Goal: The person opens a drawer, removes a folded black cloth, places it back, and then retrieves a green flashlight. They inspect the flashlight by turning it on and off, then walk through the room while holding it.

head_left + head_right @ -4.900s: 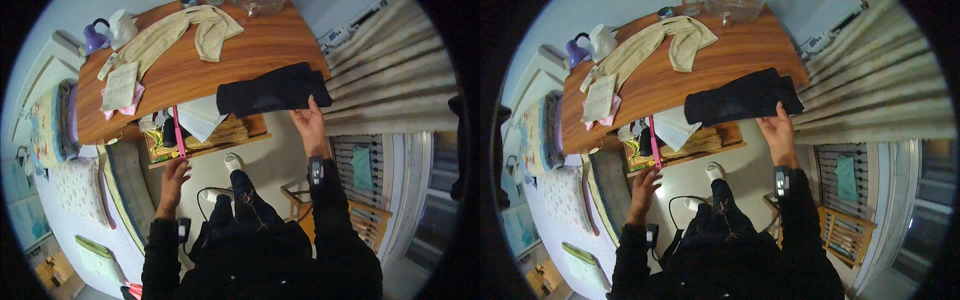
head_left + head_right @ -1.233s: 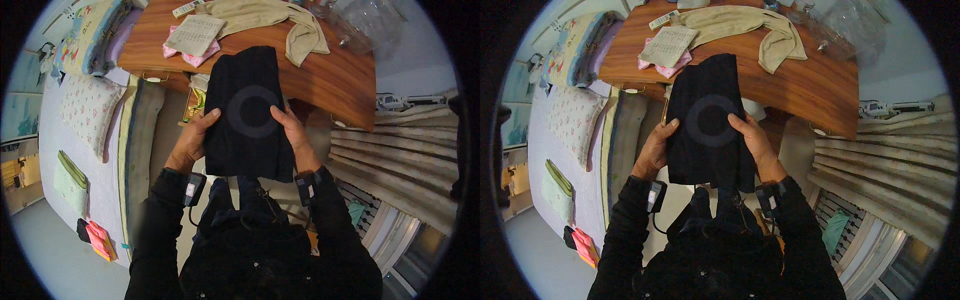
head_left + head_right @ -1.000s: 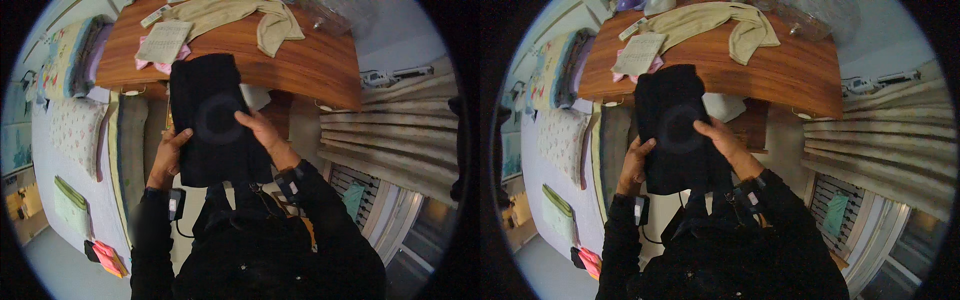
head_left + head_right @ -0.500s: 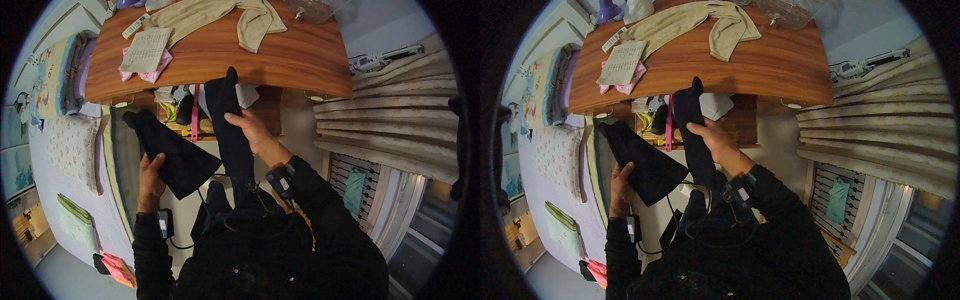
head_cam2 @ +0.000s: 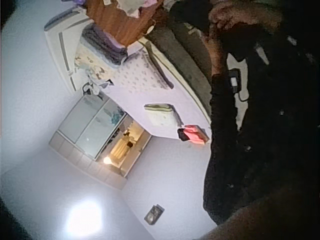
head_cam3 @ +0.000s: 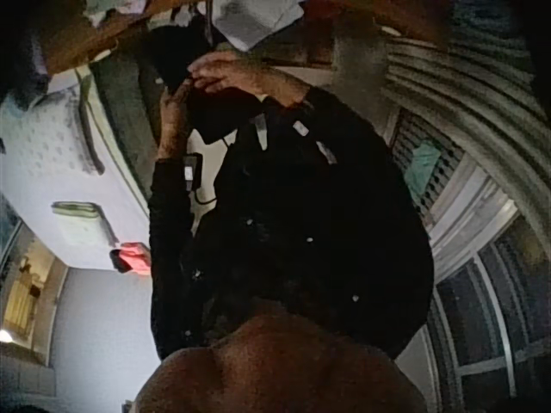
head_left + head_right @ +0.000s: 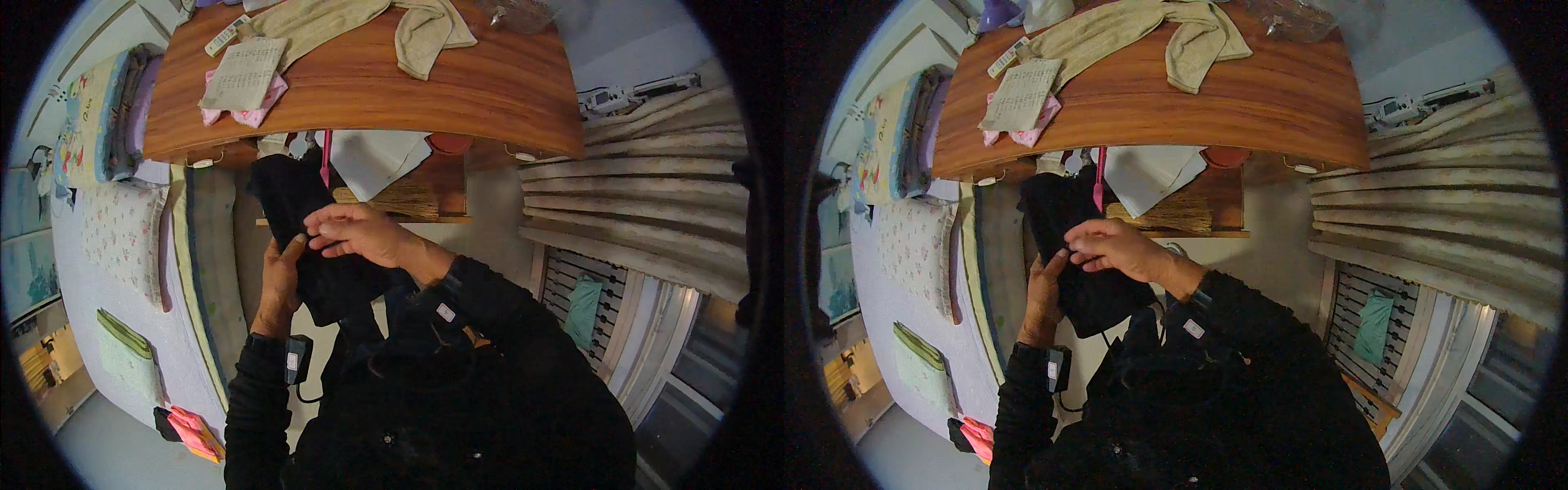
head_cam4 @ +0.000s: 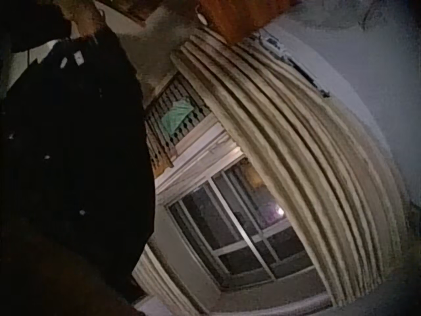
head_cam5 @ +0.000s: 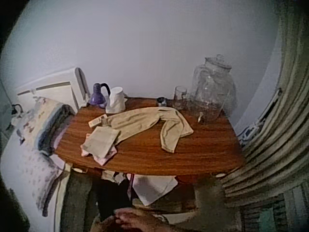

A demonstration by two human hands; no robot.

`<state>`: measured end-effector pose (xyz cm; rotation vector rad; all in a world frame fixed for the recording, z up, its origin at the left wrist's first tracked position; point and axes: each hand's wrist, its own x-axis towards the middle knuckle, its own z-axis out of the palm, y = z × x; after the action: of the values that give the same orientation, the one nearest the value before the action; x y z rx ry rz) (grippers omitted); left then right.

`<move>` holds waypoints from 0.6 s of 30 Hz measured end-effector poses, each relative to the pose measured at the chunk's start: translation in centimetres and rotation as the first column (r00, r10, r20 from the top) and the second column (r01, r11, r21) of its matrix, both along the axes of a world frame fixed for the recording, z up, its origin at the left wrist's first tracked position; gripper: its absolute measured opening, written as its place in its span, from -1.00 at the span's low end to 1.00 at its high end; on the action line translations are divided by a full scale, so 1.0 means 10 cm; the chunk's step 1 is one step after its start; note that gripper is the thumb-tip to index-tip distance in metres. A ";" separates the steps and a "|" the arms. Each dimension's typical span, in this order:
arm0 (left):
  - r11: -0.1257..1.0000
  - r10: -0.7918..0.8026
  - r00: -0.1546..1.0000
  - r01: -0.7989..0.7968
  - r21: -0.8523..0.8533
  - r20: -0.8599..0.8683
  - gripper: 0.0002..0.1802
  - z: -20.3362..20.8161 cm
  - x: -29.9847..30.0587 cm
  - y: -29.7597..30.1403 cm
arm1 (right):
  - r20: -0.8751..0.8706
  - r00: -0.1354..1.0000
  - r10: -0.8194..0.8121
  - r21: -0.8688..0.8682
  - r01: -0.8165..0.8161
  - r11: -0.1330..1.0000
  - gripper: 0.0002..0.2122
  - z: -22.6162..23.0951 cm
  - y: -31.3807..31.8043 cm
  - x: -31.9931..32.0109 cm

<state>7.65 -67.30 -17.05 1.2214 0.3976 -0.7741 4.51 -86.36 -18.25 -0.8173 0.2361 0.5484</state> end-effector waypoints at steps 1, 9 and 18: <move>0.999 0.033 0.999 -0.033 -0.008 -0.030 -0.60 0.00 0.00 0.01 | -0.011 0.999 -0.042 -0.016 0.042 0.999 -0.61 -0.05 -0.05 -0.04; 0.997 0.030 0.953 -0.051 -0.063 -0.302 -0.60 -0.02 0.01 -0.03 | -0.391 0.920 0.017 0.187 0.061 0.980 -0.49 -0.37 -0.26 -0.49; 0.889 -0.379 0.889 0.273 -0.367 -0.257 -0.44 -0.31 0.00 -0.48 | -0.419 0.817 -0.395 -0.070 0.405 0.912 -0.60 -0.58 -0.71 -0.73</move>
<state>7.69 -72.14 -20.11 0.8591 0.3135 -1.2939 -2.78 -93.50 -24.01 -0.5912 0.7893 0.3206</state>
